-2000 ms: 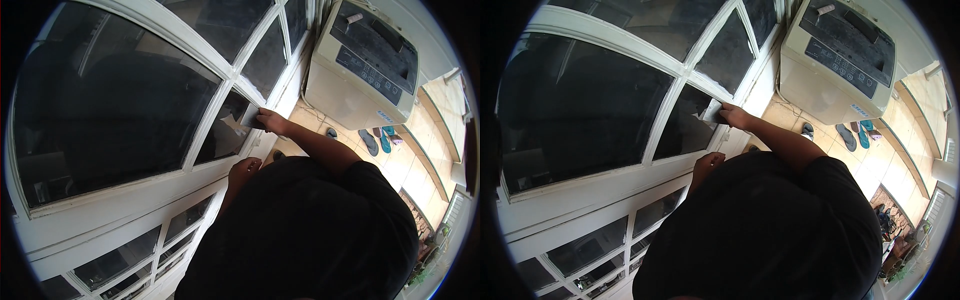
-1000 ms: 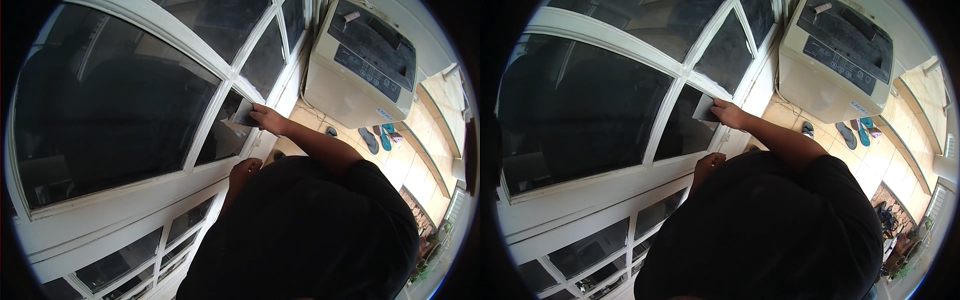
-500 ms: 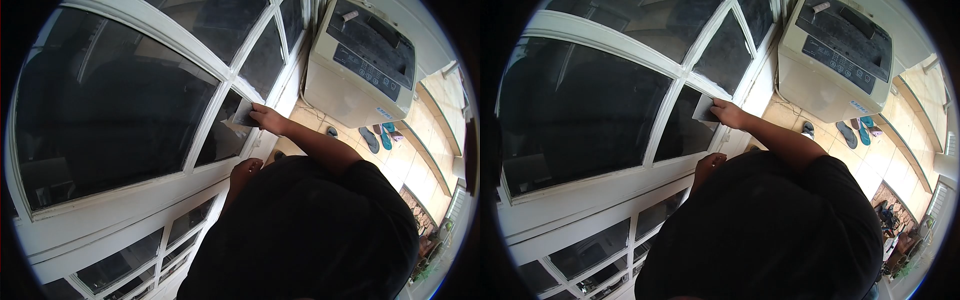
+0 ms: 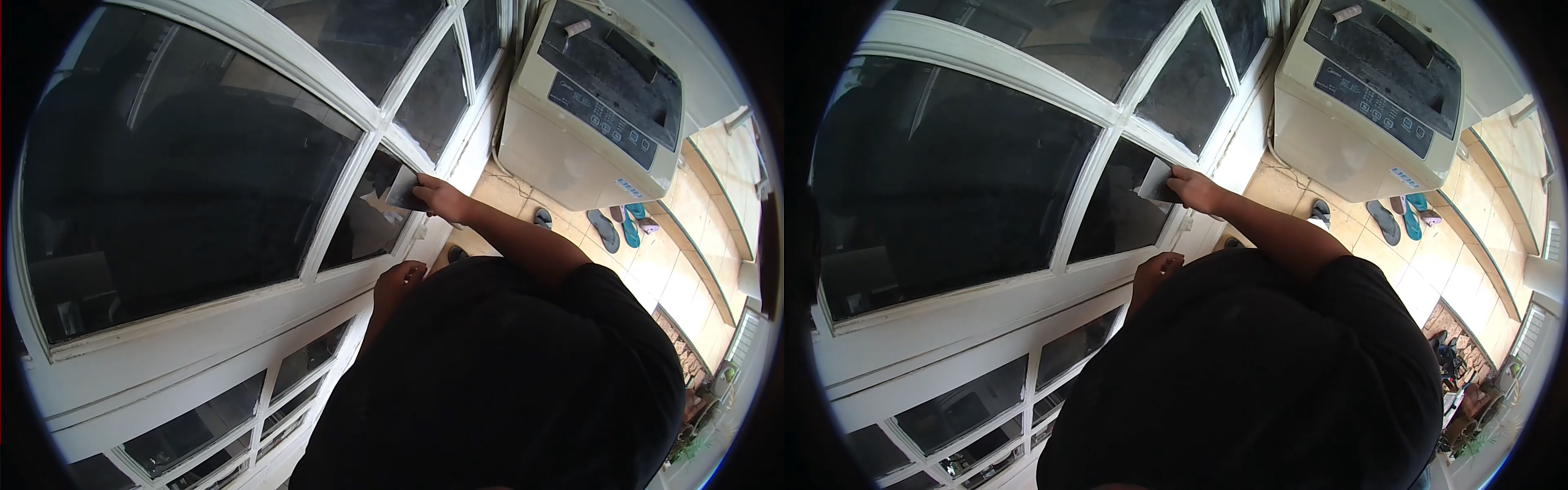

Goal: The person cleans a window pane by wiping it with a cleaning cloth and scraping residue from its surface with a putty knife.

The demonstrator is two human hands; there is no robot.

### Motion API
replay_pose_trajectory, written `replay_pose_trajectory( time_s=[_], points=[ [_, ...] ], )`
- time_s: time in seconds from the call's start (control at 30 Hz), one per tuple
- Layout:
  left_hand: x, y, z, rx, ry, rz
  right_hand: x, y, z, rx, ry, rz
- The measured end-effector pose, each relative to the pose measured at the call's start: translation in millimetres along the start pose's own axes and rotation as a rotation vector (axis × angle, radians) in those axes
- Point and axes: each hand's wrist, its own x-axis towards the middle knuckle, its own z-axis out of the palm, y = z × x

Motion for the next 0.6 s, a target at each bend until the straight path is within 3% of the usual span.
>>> replay_pose_trajectory(
  time_s=[0.37, 0.6],
  points=[
    [1, 0, -1, -0.006, -0.003, 0.039, -5, -12, -1, 0.067, -0.005, -0.047],
    [0, 8, -4, -0.013, -0.012, 0.006, 12, 35, -10, -0.021, 0.002, 0.047]
  ],
)
